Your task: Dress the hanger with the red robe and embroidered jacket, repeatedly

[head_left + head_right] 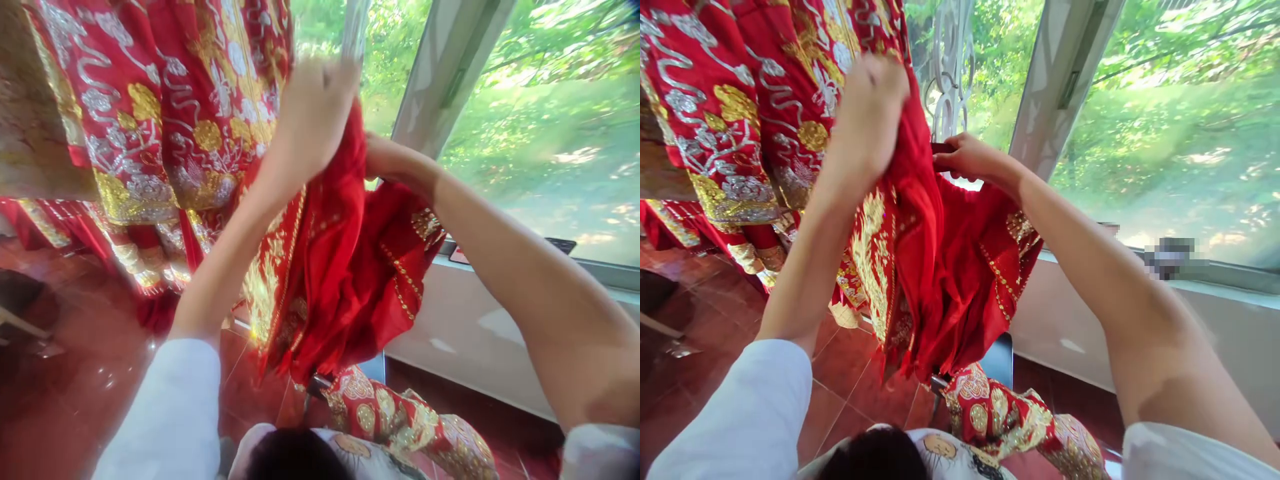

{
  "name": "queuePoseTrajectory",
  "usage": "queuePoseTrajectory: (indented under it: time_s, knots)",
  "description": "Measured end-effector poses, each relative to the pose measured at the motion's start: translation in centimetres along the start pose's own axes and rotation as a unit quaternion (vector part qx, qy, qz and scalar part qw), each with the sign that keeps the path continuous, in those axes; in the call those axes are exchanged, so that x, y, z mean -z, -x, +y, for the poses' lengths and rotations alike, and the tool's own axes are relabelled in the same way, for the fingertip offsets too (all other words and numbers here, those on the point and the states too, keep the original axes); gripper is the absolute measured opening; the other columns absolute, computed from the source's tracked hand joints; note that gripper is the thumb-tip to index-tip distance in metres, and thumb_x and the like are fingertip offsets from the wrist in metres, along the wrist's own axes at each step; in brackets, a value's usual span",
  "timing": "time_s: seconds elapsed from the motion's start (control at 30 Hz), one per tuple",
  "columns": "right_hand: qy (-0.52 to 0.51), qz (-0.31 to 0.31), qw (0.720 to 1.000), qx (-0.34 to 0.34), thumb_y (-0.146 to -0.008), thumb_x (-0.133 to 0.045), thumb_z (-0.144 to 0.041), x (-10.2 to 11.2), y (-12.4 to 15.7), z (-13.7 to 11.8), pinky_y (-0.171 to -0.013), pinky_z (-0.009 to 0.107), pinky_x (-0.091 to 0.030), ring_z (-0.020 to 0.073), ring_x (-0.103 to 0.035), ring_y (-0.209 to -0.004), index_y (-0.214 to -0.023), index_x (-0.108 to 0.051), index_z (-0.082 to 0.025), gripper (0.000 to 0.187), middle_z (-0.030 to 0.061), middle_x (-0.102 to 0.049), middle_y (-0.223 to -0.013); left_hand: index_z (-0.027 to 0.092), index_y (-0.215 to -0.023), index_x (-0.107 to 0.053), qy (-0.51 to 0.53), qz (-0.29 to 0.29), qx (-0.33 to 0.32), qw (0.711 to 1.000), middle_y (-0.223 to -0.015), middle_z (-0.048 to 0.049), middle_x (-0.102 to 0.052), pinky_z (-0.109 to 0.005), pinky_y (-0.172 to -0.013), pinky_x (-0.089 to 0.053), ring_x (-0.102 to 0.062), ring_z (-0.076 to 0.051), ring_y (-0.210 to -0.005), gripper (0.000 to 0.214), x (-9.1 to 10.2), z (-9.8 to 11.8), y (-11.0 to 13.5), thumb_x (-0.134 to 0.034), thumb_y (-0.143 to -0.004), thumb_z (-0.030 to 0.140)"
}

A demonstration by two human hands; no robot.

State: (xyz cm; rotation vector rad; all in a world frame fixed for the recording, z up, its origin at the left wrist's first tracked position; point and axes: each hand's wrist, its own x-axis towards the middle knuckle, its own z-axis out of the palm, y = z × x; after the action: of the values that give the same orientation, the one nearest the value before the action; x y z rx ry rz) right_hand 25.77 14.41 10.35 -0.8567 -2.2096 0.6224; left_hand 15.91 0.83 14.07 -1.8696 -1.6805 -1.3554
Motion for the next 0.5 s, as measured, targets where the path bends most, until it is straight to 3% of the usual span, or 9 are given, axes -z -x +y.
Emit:
queuePoseTrajectory:
  time_s: [0.1, 0.13, 0.23, 0.3, 0.4, 0.5]
  knots:
    - [0.04, 0.005, 0.998, 0.038, -0.086, -0.058, -0.025, 0.6, 0.2, 0.4, -0.045, 0.021, -0.025, 0.006, -0.035, -0.047, -0.061, -0.049, -0.017, 0.028, -0.0028, -0.043, -0.047, 0.017, -0.056, -0.046, 0.023, -0.207, -0.03, 0.978, -0.055, -0.0015, -0.05, -0.028, -0.059, -0.045, -0.06, -0.015, -0.064, 0.04, -1.9, -3.9, 2.6, -0.041, -0.094, 0.031]
    - [0.042, 0.012, 0.998, 0.039, -0.085, -0.06, -0.025, 1.0, 0.4, 0.6, -0.047, 0.022, -0.028, 0.0072, -0.037, -0.048, -0.061, -0.051, -0.017, 0.027, -0.0018, -0.045, -0.049, 0.017, -0.06, -0.05, 0.018, -0.2, -0.031, 0.979, -0.057, -0.003, -0.055, -0.031, -0.062, -0.047, -0.06, -0.016, -0.064, 0.041, -2.2, -5.8, 3.2, -0.041, -0.094, 0.036]
    - [0.001, 0.04, 0.998, 0.046, -0.08, -0.067, -0.026, 2.5, 1.6, 1.6, -0.055, 0.024, -0.034, 0.0105, -0.046, -0.057, -0.07, -0.063, -0.016, 0.015, 0.0014, -0.054, -0.058, 0.018, -0.086, -0.062, -0.056, 0.004, -0.03, 0.998, -0.09, -0.01, -0.067, -0.037, -0.086, -0.048, -0.063, -0.022, -0.089, 0.031, -2.3, -11.8, 4.2, -0.042, -0.094, 0.041]
    - [-0.008, 0.046, 0.998, 0.052, -0.075, -0.07, -0.024, 3.1, 2.9, 2.6, -0.059, 0.025, -0.035, 0.0115, -0.048, -0.061, -0.077, -0.069, -0.016, 0.009, 0.002, -0.057, -0.063, 0.019, -0.109, -0.06, -0.105, 0.086, -0.01, 0.991, -0.118, -0.0136, -0.061, -0.041, -0.101, -0.041, -0.055, -0.027, -0.114, 0.032, -2.2, -15.5, 4.5, -0.049, -0.091, 0.043]
    - [0.029, 0.039, 0.997, 0.053, -0.073, -0.068, -0.021, 3.1, 4.7, 3.9, -0.061, 0.025, -0.036, 0.012, -0.049, -0.063, -0.083, -0.072, -0.018, 0.01, 0.0007, -0.059, -0.065, 0.021, -0.129, -0.05, -0.107, 0.058, 0.024, 0.992, -0.134, -0.0141, -0.053, -0.043, -0.107, -0.037, -0.047, -0.028, -0.127, 0.046, -2.6, -19.7, 4.9, -0.049, -0.09, 0.046]
    - [0.041, 0.057, 0.996, 0.052, -0.074, -0.061, -0.015, 2.4, 5.6, 4.4, -0.06, 0.024, -0.036, 0.0111, -0.049, -0.062, -0.079, -0.072, -0.019, 0.012, -0.0012, -0.058, -0.062, 0.021, -0.13, -0.051, -0.108, 0.051, 0.028, 0.992, -0.131, -0.013, -0.057, -0.04, -0.105, -0.039, -0.051, -0.026, -0.123, 0.042, -3.1, -21.8, 4.8, -0.04, -0.095, 0.04]
